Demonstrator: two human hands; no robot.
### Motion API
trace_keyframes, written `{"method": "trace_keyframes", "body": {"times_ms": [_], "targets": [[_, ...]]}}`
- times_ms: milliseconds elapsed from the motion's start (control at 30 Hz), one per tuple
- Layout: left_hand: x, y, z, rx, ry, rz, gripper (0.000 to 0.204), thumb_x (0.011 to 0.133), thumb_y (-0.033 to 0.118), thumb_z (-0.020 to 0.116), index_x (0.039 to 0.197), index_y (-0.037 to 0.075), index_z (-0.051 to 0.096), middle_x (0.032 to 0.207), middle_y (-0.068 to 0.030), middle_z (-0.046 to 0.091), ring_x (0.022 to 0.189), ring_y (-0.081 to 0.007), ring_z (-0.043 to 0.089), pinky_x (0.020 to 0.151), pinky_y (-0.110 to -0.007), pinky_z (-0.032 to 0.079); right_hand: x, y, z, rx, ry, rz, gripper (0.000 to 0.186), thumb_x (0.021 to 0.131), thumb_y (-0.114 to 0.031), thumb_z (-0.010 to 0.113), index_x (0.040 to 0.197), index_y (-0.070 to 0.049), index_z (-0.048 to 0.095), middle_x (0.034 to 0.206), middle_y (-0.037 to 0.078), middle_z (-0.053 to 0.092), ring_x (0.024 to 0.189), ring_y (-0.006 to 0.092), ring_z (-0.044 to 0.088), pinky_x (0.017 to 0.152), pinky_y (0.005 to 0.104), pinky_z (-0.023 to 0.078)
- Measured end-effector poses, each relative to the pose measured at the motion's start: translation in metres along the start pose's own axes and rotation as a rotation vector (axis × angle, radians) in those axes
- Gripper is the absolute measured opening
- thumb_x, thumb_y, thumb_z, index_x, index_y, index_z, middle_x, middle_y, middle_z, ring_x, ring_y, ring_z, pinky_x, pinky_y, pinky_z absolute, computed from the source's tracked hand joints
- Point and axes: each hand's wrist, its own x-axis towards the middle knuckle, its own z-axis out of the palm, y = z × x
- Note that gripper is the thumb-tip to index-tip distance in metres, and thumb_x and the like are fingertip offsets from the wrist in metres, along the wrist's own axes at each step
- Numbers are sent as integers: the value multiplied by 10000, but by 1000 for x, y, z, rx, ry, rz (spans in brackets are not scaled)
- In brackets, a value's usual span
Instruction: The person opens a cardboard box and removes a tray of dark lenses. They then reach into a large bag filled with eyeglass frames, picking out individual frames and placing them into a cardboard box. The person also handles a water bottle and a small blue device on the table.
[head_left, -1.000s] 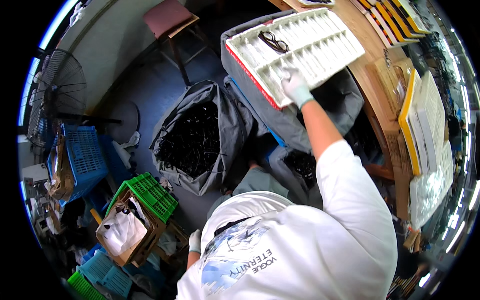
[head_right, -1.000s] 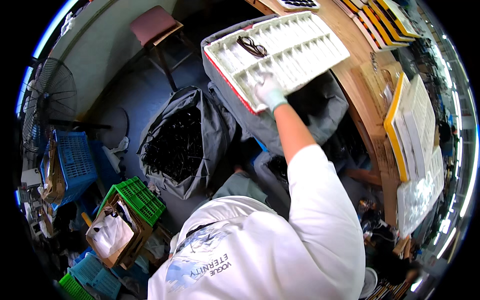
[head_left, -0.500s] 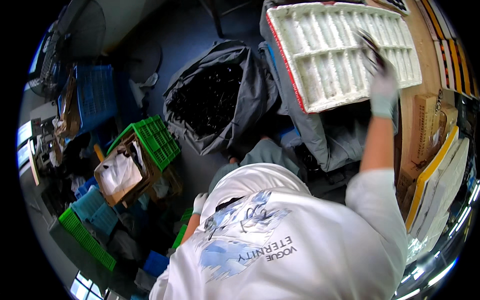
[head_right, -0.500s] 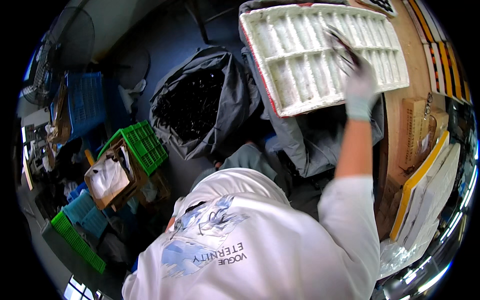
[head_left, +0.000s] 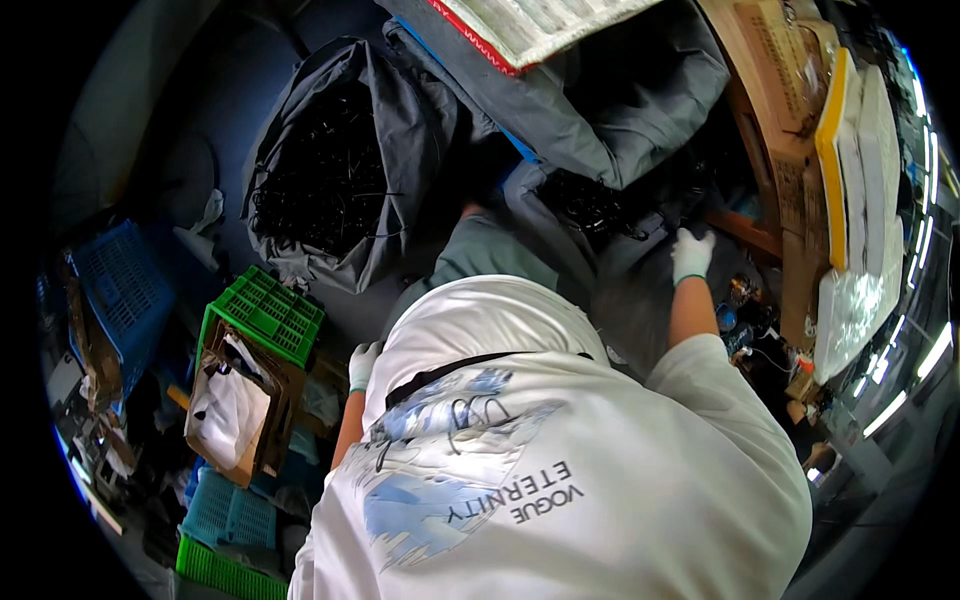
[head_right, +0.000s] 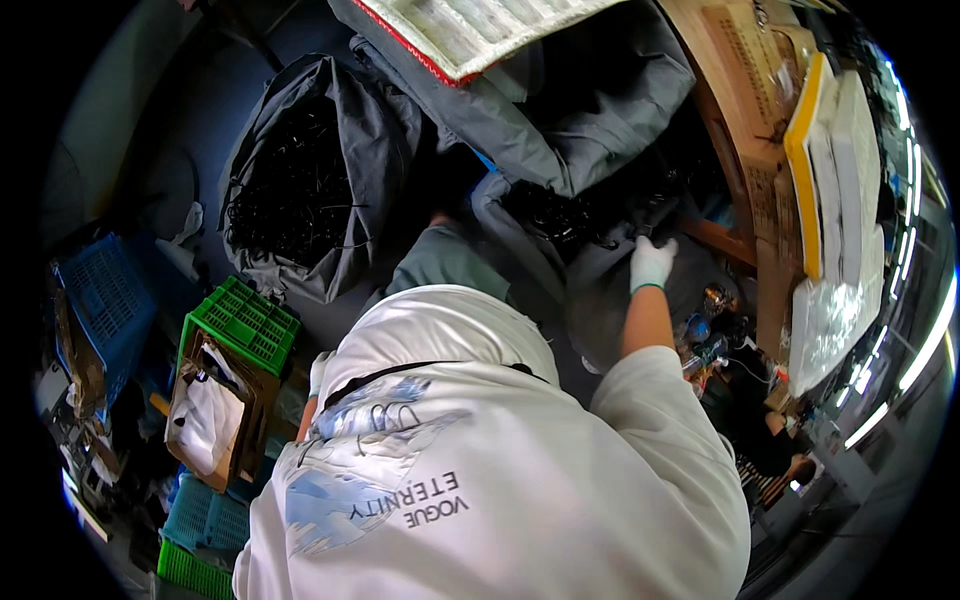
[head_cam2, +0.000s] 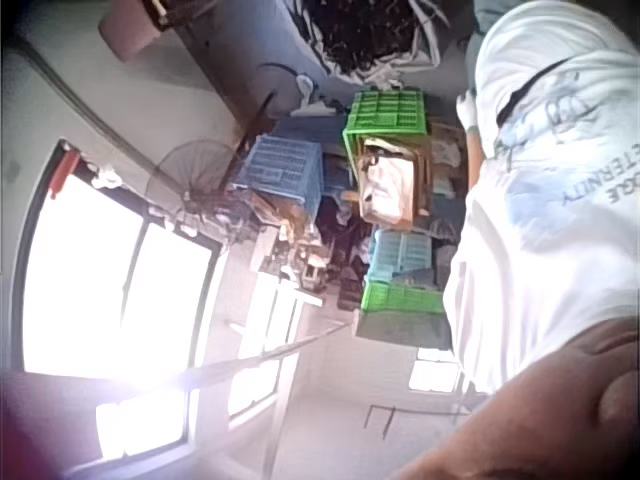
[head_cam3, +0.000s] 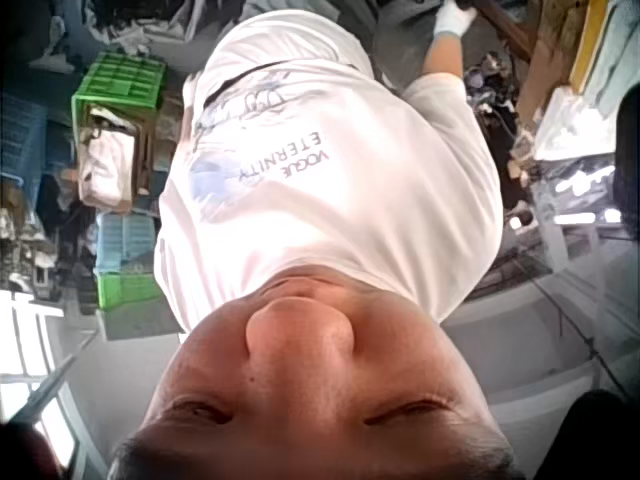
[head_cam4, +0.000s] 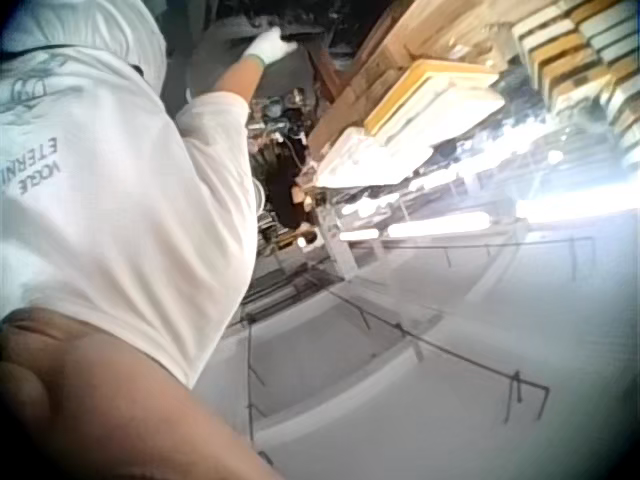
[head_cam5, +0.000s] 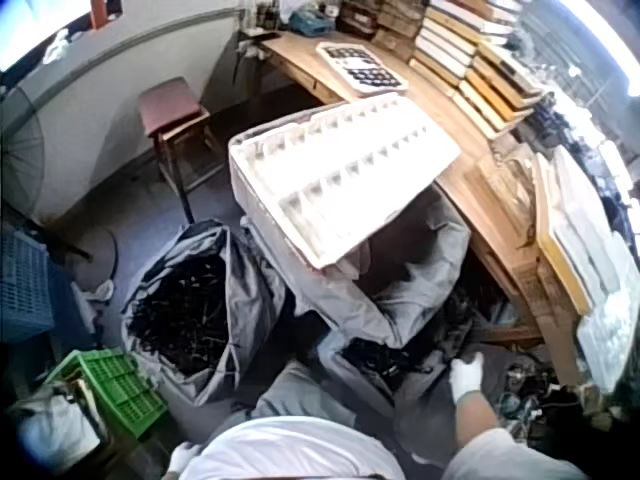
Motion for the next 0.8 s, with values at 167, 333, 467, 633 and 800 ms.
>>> {"method": "trace_keyframes", "body": {"times_ms": [167,333,467,633,800], "targets": [[-7,-102,-19,-92,9,264,398,899,330,635,1106,-6,689,1080,-167,711,1007,-251,665,878,-351,506,-115,62,42,-178,-336,-43,367,862,-216,658,1172,-25,616,855,146,681,707,262,645,656,382,526],[-50,-259,2,-409,64,120,330,921,303,626,1095,34,703,1042,-138,708,986,-248,658,871,-338,507,-226,55,82,-649,-962,-614,446,871,-227,660,1234,27,604,1077,201,693,984,278,673,865,347,520],[-103,-298,23,-357,120,-65,345,929,304,575,1136,53,688,1151,-182,667,1105,-323,625,947,-386,485,-260,45,109,-721,-1092,-630,424,873,-236,657,1213,15,628,1071,196,694,946,265,681,831,345,531],[-143,-316,39,-534,252,-27,394,894,290,610,1143,-11,659,1077,-148,674,944,-254,644,811,-389,519,-290,5,143,-835,-1140,-658,395,876,-227,651,1194,8,638,979,152,701,761,221,679,688,348,540],[-120,-303,14,-498,298,85,370,893,259,618,1116,-31,671,1067,-168,685,959,-252,665,803,-390,542,-323,-24,192,-790,-1159,-583,381,883,-215,650,1194,6,635,896,134,691,705,202,654,624,338,522]]}}
